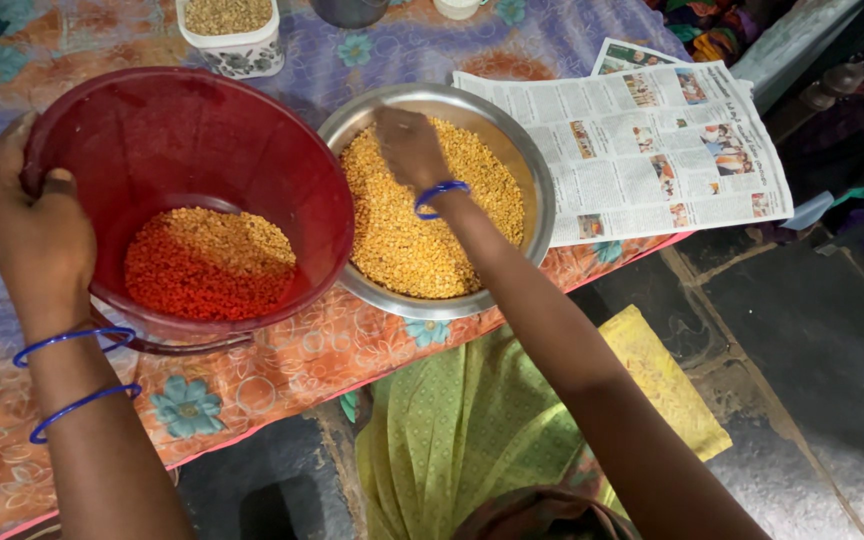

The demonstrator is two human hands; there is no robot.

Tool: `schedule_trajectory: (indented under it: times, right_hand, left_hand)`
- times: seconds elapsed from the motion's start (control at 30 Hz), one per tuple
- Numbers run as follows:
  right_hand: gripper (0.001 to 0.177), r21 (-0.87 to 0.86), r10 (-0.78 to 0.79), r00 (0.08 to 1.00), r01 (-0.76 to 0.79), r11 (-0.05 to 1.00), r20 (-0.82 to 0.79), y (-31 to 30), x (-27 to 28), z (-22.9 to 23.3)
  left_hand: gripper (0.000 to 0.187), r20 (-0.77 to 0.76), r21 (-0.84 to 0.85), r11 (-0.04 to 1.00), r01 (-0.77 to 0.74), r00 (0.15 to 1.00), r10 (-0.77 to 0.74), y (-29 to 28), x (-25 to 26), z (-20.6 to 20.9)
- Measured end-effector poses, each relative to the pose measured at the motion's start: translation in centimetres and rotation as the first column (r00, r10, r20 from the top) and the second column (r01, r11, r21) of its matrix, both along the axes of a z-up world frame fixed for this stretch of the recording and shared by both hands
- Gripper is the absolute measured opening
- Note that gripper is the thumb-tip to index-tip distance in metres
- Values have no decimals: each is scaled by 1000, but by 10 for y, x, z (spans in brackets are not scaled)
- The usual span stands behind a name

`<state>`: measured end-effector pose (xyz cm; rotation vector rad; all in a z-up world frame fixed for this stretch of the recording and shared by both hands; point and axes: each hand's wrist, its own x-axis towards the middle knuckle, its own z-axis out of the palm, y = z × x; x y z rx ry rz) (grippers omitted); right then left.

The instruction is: The person pours grains from a yellow tray into a white bucket, then transfers yellow grains from a metal bowl into a red bucket by hand. The person also moves a newspaper on the table.

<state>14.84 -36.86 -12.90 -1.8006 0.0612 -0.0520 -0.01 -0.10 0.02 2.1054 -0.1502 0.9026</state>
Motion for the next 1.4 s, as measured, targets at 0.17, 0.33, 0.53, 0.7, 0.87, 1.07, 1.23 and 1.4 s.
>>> schedule_trajectory:
  times: [0.17, 0.33, 0.53, 0.7, 0.87, 1.07, 1.23, 1.4]
  right_hand:
    - [43, -227, 318, 879, -249, 942, 355, 110, -51, 78]
    - [31, -559, 476, 768, -189, 807, 428, 155, -79, 101]
    - [20, -384, 263, 714, 10, 923, 650, 99, -16, 62]
    - [27, -463, 162, 865, 90, 882, 476, -10, 61, 12]
    - [26, -805, 216, 926, 136, 578, 311, -57, 84, -51]
    - [14, -502, 184, 837, 121, 856, 516, -50, 86, -69]
    - [12, -530, 178, 836, 152, 834, 519, -22, 85, -68]
    - [11, -627, 138, 891, 187, 757, 433, -7, 75, -73]
  left_hand:
    - [50, 38, 64, 998, 2, 999, -4, 0, -2, 3]
    - [48, -18, -16, 1000, 8, 1000, -8, -3, -4, 7]
    - [48, -43, -33, 999, -11, 999, 10, -8, -6, 11]
    - [47, -65, -64, 998, -4, 998, 0, -11, -8, 14]
    - [47, -48, -6, 1000, -20, 999, 20, -14, -10, 21]
    - [45, -98, -32, 996, -79, 992, 75, -18, -10, 23]
    - [51, -95, -28, 999, -30, 995, 27, -7, -6, 12]
    - [48, -135, -79, 996, -28, 991, 17, -2, -3, 3]
